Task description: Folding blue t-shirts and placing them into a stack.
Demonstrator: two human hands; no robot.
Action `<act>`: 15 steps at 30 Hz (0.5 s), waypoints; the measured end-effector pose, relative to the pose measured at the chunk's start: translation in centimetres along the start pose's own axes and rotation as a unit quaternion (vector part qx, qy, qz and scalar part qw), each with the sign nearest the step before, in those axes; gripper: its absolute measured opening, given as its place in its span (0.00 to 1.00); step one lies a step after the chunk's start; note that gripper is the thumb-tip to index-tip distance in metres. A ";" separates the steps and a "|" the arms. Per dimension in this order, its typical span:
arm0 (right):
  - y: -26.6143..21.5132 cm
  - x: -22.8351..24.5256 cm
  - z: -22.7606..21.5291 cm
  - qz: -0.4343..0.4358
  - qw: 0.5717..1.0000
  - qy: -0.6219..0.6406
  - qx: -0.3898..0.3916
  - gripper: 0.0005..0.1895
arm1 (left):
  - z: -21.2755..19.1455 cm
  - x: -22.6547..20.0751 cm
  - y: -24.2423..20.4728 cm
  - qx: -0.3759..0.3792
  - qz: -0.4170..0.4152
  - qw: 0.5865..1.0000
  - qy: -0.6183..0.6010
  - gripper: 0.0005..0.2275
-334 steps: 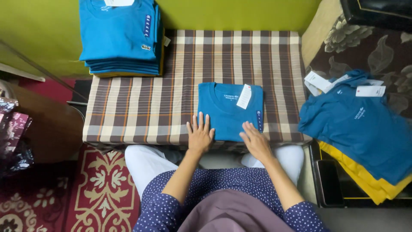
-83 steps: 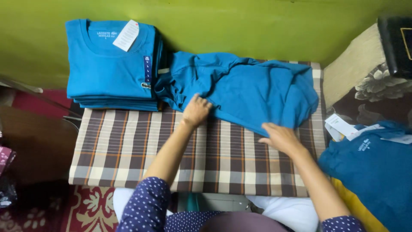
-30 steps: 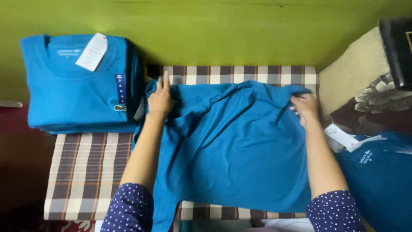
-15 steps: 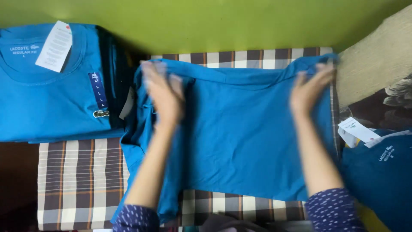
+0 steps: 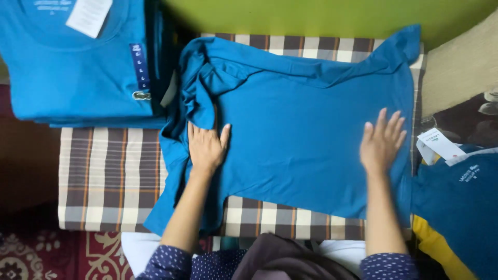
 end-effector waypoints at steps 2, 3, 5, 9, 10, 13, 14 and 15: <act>-1.4 5.3 0.2 -0.004 1.000 -0.018 0.013 0.31 | 0.0 -0.3 -3.4 -0.007 -0.024 1.000 -0.009 0.28; -2.2 7.8 0.3 -0.004 0.999 -0.037 0.027 0.34 | 0.0 -0.5 -5.0 -0.010 -0.044 0.999 -0.017 0.27; -4.4 17.4 -2.5 -0.093 0.993 -0.030 0.062 0.32 | -2.0 -0.1 -6.8 -0.063 -0.085 0.994 -0.007 0.28; -11.9 31.9 -2.8 -0.325 0.935 0.088 0.110 0.30 | -1.3 7.7 -10.1 -0.175 -0.315 0.933 0.003 0.40; -13.0 32.5 -2.4 -0.326 0.935 0.089 0.106 0.30 | -0.3 9.5 -10.1 -0.178 -0.314 0.932 0.003 0.40; -15.6 33.4 -1.1 -0.349 0.911 0.172 0.134 0.29 | 1.8 14.6 -10.2 -0.212 -0.327 0.921 -0.033 0.40; -15.7 32.6 -0.7 -0.353 0.912 0.173 0.117 0.30 | 2.2 15.8 -9.9 -0.167 -0.317 0.933 0.009 0.29; -15.8 31.9 -0.3 -0.357 0.912 0.174 0.099 0.31 | 2.7 17.0 -9.6 -0.122 -0.307 0.943 0.051 0.22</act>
Point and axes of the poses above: each hand's wrist, its own y-axis towards the middle knuckle, its own z-axis out of the palm, x = y × z, the point moved 4 cm from there along y, towards the middle knuckle, and after that the axes turned 3 degrees about -z, right-handed, at the moved point
